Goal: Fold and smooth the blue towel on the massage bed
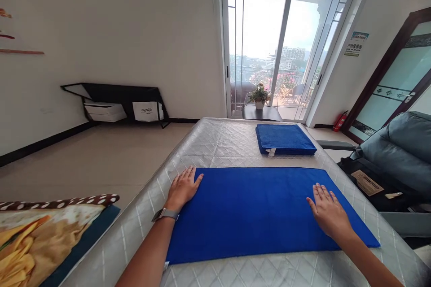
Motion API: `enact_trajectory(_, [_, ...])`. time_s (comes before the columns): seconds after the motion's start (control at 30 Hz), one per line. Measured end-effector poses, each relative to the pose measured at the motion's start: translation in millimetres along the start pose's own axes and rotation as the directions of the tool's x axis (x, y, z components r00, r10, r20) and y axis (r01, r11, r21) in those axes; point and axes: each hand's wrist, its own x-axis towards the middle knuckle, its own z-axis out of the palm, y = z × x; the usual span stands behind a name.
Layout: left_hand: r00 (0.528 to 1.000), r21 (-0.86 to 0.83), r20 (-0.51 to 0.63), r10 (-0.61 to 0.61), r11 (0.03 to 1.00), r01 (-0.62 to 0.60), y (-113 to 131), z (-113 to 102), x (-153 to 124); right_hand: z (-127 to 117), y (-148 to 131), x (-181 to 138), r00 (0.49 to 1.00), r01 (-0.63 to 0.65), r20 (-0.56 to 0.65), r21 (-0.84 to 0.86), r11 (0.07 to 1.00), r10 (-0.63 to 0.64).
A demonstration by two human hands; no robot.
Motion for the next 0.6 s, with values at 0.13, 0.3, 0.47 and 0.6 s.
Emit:
enact_trajectory(0.13, [1.000, 0.004, 0.003, 0.001, 1.000, -0.001, 2.3, -4.3, -0.8, -33.8, -116.5, 17.6, 0.948, 0.286, 0.068, 0.239, 0.928, -0.310])
enact_trajectory(0.3, [1.000, 0.008, 0.002, 0.006, 1.000, -0.006, 3.2, -7.8, -2.7, -49.6, -236.4, 40.8, 0.844, 0.468, 0.015, 0.467, 0.750, -0.536])
enact_trajectory(0.47, [1.000, 0.022, 0.005, 0.022, 1.000, -0.022, 4.0, -10.1, -4.1, -44.9, -285.9, 63.9, 0.828, 0.434, 0.077, 0.539, 0.722, -0.556])
enact_trajectory(0.6, [1.000, 0.035, 0.015, 0.017, 0.999, -0.017, 4.1, -9.8, -2.5, -39.4, -275.3, 75.4, 0.841, 0.403, 0.114, 0.522, 0.752, -0.529])
